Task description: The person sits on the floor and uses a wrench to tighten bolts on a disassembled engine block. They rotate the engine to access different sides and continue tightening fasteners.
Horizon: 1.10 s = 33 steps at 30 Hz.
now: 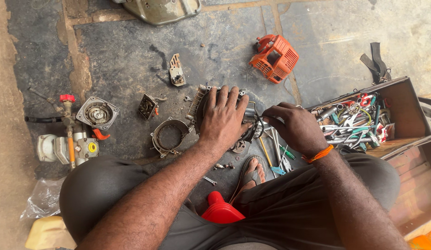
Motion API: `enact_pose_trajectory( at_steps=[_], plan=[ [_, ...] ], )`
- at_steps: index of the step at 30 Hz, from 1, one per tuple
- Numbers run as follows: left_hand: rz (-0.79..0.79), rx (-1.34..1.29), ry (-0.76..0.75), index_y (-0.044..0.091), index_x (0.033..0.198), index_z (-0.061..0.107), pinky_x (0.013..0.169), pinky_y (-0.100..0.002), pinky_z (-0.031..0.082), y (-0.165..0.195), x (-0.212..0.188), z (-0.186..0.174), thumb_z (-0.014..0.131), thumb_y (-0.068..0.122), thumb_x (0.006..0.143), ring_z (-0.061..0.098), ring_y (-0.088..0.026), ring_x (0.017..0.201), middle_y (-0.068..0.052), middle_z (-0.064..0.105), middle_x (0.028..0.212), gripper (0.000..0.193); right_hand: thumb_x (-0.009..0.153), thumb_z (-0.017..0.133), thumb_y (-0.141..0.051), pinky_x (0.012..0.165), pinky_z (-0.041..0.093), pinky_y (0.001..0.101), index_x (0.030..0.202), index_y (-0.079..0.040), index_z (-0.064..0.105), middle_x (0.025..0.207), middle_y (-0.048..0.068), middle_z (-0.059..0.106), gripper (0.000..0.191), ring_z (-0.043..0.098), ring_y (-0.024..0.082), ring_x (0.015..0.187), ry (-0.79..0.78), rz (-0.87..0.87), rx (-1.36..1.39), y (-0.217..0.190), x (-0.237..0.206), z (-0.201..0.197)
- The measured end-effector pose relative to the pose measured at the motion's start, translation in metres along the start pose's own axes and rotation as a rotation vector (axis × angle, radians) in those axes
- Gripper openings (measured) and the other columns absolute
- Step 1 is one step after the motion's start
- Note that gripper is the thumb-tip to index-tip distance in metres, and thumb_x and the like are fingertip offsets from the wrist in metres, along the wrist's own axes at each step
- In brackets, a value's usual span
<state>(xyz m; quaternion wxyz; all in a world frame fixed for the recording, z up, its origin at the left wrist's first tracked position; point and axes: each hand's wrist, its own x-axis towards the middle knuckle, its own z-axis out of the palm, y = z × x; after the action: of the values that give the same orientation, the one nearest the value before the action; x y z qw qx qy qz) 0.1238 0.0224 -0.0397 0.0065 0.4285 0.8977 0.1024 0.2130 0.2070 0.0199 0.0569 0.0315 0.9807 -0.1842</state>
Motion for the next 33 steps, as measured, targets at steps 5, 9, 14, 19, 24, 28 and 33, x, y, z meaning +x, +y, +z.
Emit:
enact_pose_trajectory(
  at_steps=[5, 9, 14, 19, 24, 28, 33],
  plan=[
    [-0.007, 0.017, -0.01, 0.009, 0.145, 0.051, 0.121, -0.058, 0.025, 0.001, -0.001, -0.003, 0.078, 0.058, 0.081, 0.04, -0.036, 0.14, -0.019, 0.048, 0.145, 0.085, 0.096, 0.068, -0.03, 0.083, 0.055, 0.0461, 0.103, -0.017, 0.078, 0.099, 0.004, 0.073, 0.018, 0.07, 0.029, 0.094, 0.036, -0.127, -0.107, 0.0, 0.0, 0.002],
    [0.002, 0.036, -0.013, 0.009, 0.145, 0.051, 0.12, -0.058, 0.024, 0.001, 0.0, -0.005, 0.078, 0.059, 0.08, 0.04, -0.037, 0.139, -0.019, 0.048, 0.144, 0.086, 0.096, 0.068, -0.03, 0.088, 0.053, 0.0464, 0.104, -0.014, 0.077, 0.101, 0.005, 0.073, 0.019, 0.068, 0.028, 0.1, 0.024, -0.161, -0.098, -0.001, 0.003, 0.002],
    [-0.007, 0.055, -0.023, 0.01, 0.147, 0.051, 0.121, -0.057, 0.024, 0.003, -0.001, -0.006, 0.077, 0.058, 0.081, 0.039, -0.036, 0.14, -0.018, 0.048, 0.145, 0.086, 0.096, 0.07, -0.03, 0.093, 0.054, 0.0454, 0.104, -0.015, 0.077, 0.099, 0.004, 0.073, 0.019, 0.068, 0.026, 0.1, 0.034, -0.196, -0.155, -0.003, 0.003, -0.001],
    [-0.007, 0.047, -0.003, 0.011, 0.146, 0.051, 0.121, -0.057, 0.024, 0.002, -0.001, -0.007, 0.077, 0.058, 0.081, 0.039, -0.036, 0.14, -0.018, 0.048, 0.145, 0.084, 0.091, 0.07, -0.026, 0.106, 0.047, 0.0458, 0.102, -0.017, 0.078, 0.102, 0.003, 0.074, 0.016, 0.067, 0.025, 0.11, 0.046, -0.276, -0.269, -0.011, 0.012, -0.006],
    [-0.001, 0.027, -0.006, 0.011, 0.147, 0.051, 0.122, -0.058, 0.023, 0.002, -0.002, -0.007, 0.077, 0.058, 0.083, 0.039, -0.036, 0.141, -0.018, 0.048, 0.146, 0.083, 0.086, 0.069, -0.015, 0.115, 0.042, 0.0423, 0.101, -0.019, 0.077, 0.115, 0.002, 0.074, 0.017, 0.064, 0.023, 0.124, 0.062, -0.388, -0.465, -0.018, 0.011, -0.01],
    [-0.007, 0.031, -0.011, 0.011, 0.147, 0.05, 0.122, -0.057, 0.023, 0.0, -0.002, -0.006, 0.076, 0.058, 0.082, 0.038, -0.035, 0.141, -0.018, 0.047, 0.146, 0.085, 0.089, 0.068, -0.02, 0.116, 0.041, 0.0438, 0.104, -0.022, 0.077, 0.114, 0.001, 0.073, 0.018, 0.065, 0.022, 0.122, 0.023, -0.34, -0.432, -0.015, 0.012, -0.008],
    [0.003, 0.047, 0.008, 0.012, 0.146, 0.051, 0.122, -0.057, 0.022, 0.002, -0.003, -0.003, 0.076, 0.059, 0.082, 0.038, -0.036, 0.141, -0.018, 0.048, 0.146, 0.084, 0.096, 0.066, -0.034, 0.113, 0.043, 0.043, 0.114, -0.018, 0.073, 0.114, 0.001, 0.073, 0.025, 0.066, 0.023, 0.121, -0.038, -0.2, -0.351, -0.006, 0.008, -0.001]
  ],
)
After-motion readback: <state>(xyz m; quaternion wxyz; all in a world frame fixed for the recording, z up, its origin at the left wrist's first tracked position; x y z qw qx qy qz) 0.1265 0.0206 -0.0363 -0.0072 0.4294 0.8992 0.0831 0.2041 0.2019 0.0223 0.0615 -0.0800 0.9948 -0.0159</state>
